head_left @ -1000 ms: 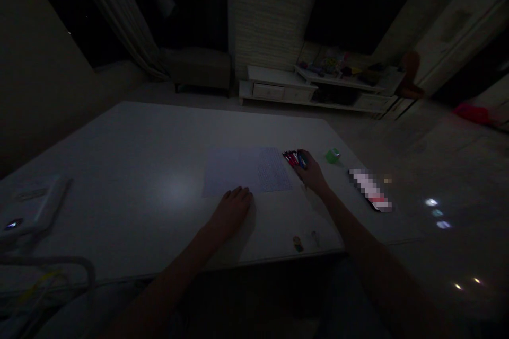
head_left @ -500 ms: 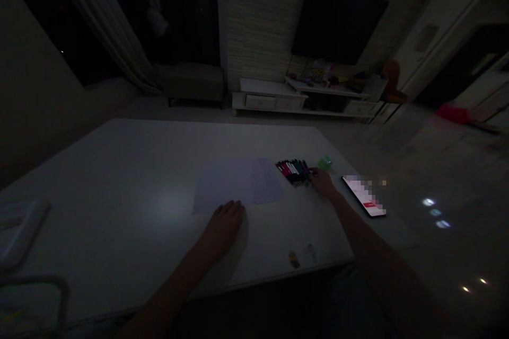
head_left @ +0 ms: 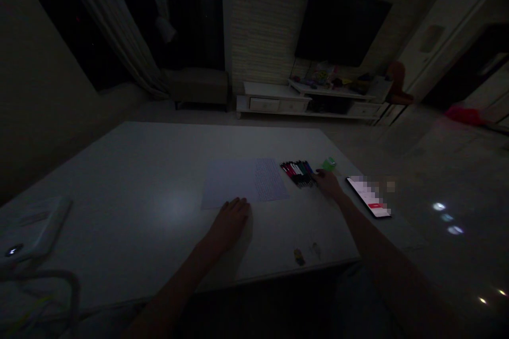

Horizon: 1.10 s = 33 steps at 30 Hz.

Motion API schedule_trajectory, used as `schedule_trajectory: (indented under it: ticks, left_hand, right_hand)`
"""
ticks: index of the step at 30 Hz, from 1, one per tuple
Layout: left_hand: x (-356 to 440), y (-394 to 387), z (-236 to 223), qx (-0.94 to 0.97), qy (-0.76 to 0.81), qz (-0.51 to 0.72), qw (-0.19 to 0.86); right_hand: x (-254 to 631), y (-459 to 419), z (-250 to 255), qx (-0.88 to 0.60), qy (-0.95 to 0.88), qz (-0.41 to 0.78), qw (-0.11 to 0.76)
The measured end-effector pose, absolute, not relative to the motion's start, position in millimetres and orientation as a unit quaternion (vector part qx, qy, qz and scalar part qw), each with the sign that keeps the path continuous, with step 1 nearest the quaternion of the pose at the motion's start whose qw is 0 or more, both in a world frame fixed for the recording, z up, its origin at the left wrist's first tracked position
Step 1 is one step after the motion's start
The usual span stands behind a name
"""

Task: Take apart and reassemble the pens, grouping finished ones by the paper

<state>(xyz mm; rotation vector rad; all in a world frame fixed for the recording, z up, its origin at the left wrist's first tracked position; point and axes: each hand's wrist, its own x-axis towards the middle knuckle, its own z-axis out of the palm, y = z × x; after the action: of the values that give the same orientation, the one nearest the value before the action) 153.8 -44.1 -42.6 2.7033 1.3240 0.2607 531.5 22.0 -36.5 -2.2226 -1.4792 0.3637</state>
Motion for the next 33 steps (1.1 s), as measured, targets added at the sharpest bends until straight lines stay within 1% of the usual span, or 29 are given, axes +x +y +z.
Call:
schedule_trajectory:
  ticks: [4,7,11,15,19,23,25,27,30,33]
  left_hand:
    - [156.2,-46.6,-35.3,0.889,0.445,0.097,0.051]
    - [157.8,-49.0,-28.9,0.889,0.441,0.111,0.045]
    - [156.7,-52.4,-23.3,0.887,0.441,0.126,0.043]
    - [153.6,-52.9,-22.3,0.885,0.442,0.139,0.048]
    - [151.9,-50.7,-24.0,0.885,0.438,0.154,0.044]
    - [151.5,-48.2,-25.2,0.880,0.441,0.163,0.061]
    - [152.1,-46.7,-24.3,0.867,0.449,0.190,0.102]
    - [154.3,-44.4,-22.1,0.828,0.469,0.255,0.174]
    - [161.3,-40.4,-16.3,0.700,0.490,0.372,0.361]
    - [171.0,-40.4,-9.4,0.514,0.463,0.426,0.583]
  right_hand:
    - [512.8,29.3,-30.7,-0.825,-0.510,0.127,0.206]
    - [490.4,35.7,-25.6,-0.832,-0.516,0.125,0.161]
    - [467.9,42.5,-24.4,-0.838,-0.529,0.082,0.111]
    - [466.6,49.0,-26.5,-0.849,-0.514,0.060,0.102]
    - [475.1,49.0,-27.5,-0.847,-0.512,0.100,0.102]
    - [480.1,43.0,-23.3,-0.843,-0.508,0.127,0.125]
    - [477.7,42.1,-17.0,-0.836,-0.507,0.144,0.153]
    - [468.2,42.9,-8.4,-0.820,-0.511,0.175,0.188]
    - [433.3,39.1,3.8,-0.778,-0.535,0.228,0.237]
    - [376.2,17.0,8.9,-0.718,-0.573,0.281,0.278]
